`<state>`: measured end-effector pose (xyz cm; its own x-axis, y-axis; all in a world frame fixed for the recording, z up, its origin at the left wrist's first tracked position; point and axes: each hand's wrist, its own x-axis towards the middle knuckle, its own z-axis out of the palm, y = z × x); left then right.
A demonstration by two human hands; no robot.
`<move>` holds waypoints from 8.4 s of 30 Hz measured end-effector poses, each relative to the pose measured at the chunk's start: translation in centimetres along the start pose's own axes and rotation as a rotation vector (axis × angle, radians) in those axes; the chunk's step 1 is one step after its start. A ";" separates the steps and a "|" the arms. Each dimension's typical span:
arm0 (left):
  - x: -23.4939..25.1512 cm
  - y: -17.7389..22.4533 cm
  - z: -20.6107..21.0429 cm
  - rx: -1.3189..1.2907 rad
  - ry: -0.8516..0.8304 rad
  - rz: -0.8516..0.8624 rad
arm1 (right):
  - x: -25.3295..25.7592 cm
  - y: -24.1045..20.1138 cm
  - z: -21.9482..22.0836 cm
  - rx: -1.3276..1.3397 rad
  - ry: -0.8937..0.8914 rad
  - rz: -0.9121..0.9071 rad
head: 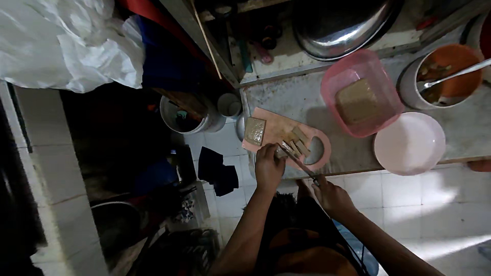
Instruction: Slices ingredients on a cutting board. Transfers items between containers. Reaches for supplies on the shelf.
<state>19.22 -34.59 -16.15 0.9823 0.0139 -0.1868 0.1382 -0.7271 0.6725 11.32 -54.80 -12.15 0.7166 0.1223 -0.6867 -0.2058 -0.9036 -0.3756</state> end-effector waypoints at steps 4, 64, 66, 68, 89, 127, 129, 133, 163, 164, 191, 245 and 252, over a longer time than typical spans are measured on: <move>-0.3 -0.1 0.3 -0.183 0.039 -0.139 | 0.1 -0.3 -1.1 0.070 0.034 -0.008; -0.2 4.3 1.0 -0.458 -0.057 -0.366 | 4.0 1.6 -6.1 0.596 0.272 -0.146; 0.3 5.0 1.1 -0.392 -0.080 -0.401 | 6.4 0.6 -6.0 0.577 0.288 -0.254; 0.7 5.4 0.9 -0.324 -0.119 -0.435 | 8.0 -0.5 -6.2 0.507 0.238 -0.262; 1.7 7.2 -0.9 -0.634 -0.388 -0.550 | 7.9 -3.2 -6.1 0.815 0.081 -0.035; 4.6 0.0 -2.8 0.172 0.152 -0.281 | 0.8 6.5 -9.3 0.848 0.613 -0.087; 4.9 -0.3 -2.6 0.177 0.148 -0.256 | 0.4 6.3 -8.4 0.807 0.594 -0.089; 5.2 -0.6 -2.0 0.118 0.083 -0.142 | -0.3 5.2 -7.3 0.744 0.549 -0.096; 2.7 3.9 0.8 0.224 -0.152 0.040 | 1.6 0.5 -3.0 -0.010 0.348 -0.076; 2.8 4.0 0.8 0.223 -0.155 0.036 | 1.6 0.4 -3.1 -0.018 0.341 -0.070; 4.1 6.3 0.9 0.365 -0.315 -0.123 | 6.4 -2.7 -3.9 -0.033 0.114 0.052; 2.3 3.6 0.9 0.187 -0.149 -0.049 | 2.8 -0.5 -3.6 0.033 -0.051 0.110; 1.6 2.9 0.1 0.127 -0.142 -0.044 | 1.1 -0.7 -4.4 0.063 0.025 0.030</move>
<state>21.16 -36.72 -14.58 0.9468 -0.0431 -0.3189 0.1543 -0.8088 0.5674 15.21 -55.78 -9.93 0.7255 0.0848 -0.6830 -0.2681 -0.8792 -0.3939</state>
